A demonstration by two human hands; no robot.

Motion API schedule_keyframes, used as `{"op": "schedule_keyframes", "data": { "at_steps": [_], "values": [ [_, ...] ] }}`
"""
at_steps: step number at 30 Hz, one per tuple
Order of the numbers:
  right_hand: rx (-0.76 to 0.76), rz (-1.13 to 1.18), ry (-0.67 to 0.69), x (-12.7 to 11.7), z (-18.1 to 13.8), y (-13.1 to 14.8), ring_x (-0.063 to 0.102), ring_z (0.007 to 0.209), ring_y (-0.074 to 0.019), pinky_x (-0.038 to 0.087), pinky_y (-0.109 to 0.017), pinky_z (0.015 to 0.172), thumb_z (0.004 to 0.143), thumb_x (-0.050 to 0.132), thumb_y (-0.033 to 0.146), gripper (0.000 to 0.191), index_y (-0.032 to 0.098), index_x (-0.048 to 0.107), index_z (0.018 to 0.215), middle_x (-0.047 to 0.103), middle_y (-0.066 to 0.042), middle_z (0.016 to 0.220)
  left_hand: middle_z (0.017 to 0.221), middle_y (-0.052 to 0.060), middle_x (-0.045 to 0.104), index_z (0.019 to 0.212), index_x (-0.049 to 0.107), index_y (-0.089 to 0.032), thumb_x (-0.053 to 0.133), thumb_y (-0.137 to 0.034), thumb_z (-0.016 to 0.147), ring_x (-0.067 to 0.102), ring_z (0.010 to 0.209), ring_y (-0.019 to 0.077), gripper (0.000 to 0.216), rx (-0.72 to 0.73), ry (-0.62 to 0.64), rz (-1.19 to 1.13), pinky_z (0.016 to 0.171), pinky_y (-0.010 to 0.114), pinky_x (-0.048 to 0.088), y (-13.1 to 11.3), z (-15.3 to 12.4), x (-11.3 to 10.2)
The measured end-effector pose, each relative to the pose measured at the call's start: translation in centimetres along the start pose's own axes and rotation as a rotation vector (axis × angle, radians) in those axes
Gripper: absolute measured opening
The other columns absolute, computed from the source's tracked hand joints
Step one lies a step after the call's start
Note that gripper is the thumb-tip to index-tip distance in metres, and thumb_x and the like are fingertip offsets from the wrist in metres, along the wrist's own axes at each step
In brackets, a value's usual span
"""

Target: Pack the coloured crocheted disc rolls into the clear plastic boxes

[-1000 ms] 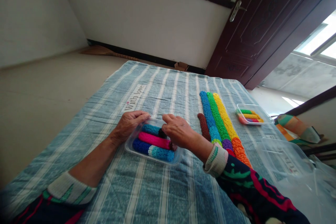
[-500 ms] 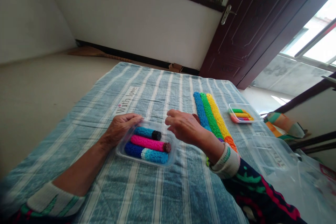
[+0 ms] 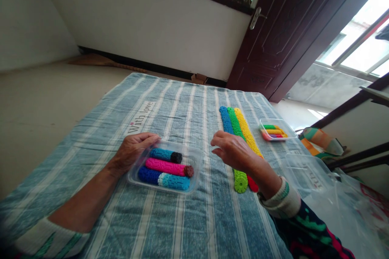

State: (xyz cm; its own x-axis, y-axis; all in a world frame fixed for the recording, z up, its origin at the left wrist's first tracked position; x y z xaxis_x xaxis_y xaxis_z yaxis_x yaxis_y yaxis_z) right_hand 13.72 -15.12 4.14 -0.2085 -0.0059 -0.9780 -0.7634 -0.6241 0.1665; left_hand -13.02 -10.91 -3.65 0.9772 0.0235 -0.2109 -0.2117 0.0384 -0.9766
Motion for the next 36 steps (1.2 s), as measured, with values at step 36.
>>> {"op": "schedule_keyframes", "data": {
  "at_steps": [36],
  "values": [
    [-0.249,-0.199,0.219,4.0,2.3,9.8,0.048,0.110,-0.0278,0.045,-0.037,0.080,0.089,0.061,0.015,0.020,0.014,0.070,0.071,0.060,-0.014,0.109,0.062,-0.001,0.065,0.072,0.074,-0.016,0.071,-0.046,0.071,0.054,0.062,0.0147,0.030,-0.028,0.024,-0.050,0.062,0.025,0.042,0.5,0.0,0.2]
  ]
}}
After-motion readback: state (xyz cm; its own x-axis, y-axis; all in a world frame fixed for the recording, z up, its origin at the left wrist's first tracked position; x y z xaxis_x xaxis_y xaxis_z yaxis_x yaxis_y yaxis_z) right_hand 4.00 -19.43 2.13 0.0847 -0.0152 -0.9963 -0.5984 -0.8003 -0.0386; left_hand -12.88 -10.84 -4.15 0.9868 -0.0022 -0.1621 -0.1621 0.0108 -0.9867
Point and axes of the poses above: each hand's wrist, its own z-axis towards the middle knuckle, its own x-axis out of the palm, y = z × x, the point moved 8 cm from there along z, towards the middle knuckle
